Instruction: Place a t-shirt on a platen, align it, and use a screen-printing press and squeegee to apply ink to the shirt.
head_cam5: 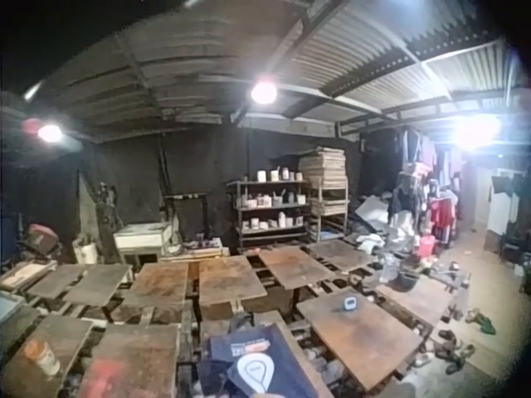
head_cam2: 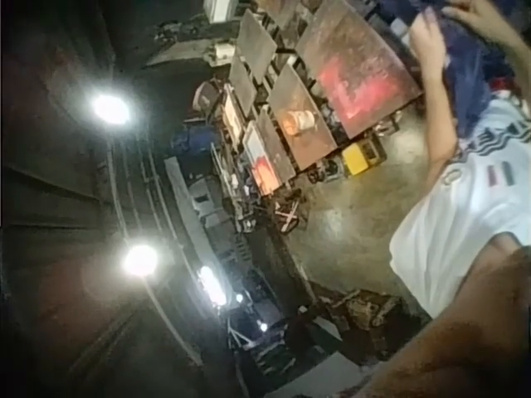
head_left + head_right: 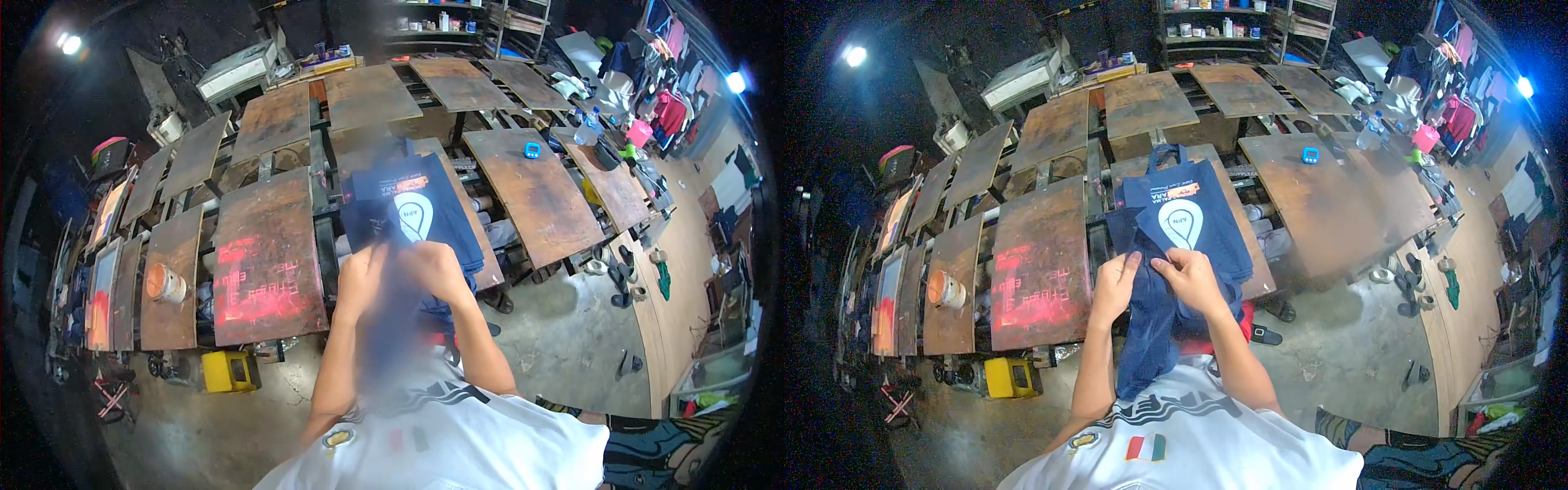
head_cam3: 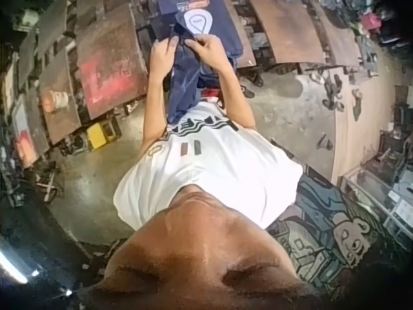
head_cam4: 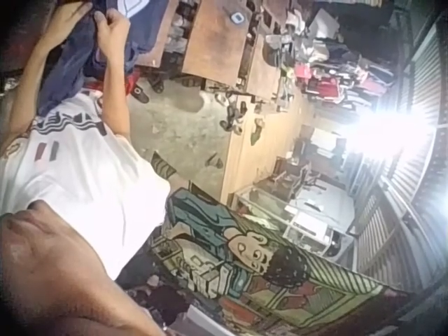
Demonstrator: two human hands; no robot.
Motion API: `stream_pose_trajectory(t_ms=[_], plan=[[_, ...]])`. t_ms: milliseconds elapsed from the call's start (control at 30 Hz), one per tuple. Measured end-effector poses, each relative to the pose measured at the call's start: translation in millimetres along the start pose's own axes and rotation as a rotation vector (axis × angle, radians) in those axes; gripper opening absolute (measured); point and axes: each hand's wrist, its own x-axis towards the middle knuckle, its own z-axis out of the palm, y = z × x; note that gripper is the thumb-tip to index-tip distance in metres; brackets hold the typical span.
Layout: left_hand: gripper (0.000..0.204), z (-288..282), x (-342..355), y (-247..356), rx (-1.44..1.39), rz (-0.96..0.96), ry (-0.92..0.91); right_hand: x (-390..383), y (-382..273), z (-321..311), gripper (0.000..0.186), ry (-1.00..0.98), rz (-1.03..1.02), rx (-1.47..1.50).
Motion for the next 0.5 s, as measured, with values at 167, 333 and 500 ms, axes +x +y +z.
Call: stream_pose_trajectory(t_ms=[167,333,500], plan=[[0.041,2,-3,-2,-0.030,0.021,-0.085,-1,-3,-3,0.031,-0.005,0.012,-0.043],[0.036,-5,-7,17,0.003,-0.022,-0.187,2,-13,5,0.023,0.085,-0.042,-0.013],[0.031,5,-3,24,0.020,0.058,0.087,3,-14,10,0.020,0.109,-0.088,-0.017]])
